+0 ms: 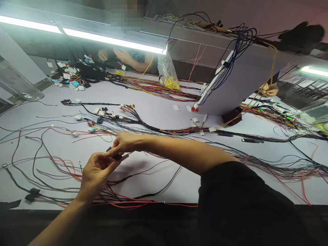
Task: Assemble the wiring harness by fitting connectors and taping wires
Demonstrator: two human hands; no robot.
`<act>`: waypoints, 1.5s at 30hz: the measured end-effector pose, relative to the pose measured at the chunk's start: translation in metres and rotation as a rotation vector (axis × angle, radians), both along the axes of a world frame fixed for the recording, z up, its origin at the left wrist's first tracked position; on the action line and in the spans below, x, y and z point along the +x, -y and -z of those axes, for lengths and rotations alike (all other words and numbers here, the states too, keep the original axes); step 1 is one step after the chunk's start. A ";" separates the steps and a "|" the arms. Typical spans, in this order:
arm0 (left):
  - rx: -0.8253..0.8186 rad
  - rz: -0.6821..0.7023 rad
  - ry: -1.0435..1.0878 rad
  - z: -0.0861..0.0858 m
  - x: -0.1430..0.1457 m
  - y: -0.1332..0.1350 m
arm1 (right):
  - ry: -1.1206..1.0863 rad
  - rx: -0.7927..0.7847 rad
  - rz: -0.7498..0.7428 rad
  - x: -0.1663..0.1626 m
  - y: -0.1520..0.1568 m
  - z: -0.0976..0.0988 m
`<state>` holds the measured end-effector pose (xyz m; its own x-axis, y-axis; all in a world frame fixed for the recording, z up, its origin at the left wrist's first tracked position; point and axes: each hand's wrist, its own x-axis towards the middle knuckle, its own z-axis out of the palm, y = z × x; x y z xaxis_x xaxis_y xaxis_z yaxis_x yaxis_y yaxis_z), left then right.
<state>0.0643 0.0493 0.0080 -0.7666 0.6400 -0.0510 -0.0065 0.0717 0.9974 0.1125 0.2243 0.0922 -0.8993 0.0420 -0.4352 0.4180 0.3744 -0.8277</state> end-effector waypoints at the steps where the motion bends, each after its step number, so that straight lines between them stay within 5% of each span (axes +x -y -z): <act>1: -0.004 -0.006 -0.004 0.001 -0.003 0.000 | -0.031 0.022 0.008 0.002 0.006 -0.003; 7: -0.079 -0.041 -0.049 0.002 -0.024 0.003 | -0.298 0.235 0.134 0.033 0.047 -0.003; 13: -0.144 0.239 -0.080 0.004 -0.033 0.008 | -0.351 0.183 0.272 0.068 0.074 0.027; 19: -0.082 0.445 -0.142 0.002 -0.041 0.011 | -0.251 0.181 0.328 0.070 0.076 0.031; 23: -0.055 0.568 0.025 -0.007 -0.045 0.016 | -0.226 0.220 0.378 0.066 0.077 0.037; 30: -0.068 0.435 0.369 -0.010 -0.046 0.013 | -0.226 0.343 0.421 0.065 0.084 0.044; 37: -0.010 0.319 0.179 -0.005 -0.030 0.004 | -0.189 0.447 0.485 0.062 0.086 0.046; 45: 0.015 0.234 0.042 -0.001 -0.033 0.005 | -0.092 0.339 0.513 0.046 0.080 0.046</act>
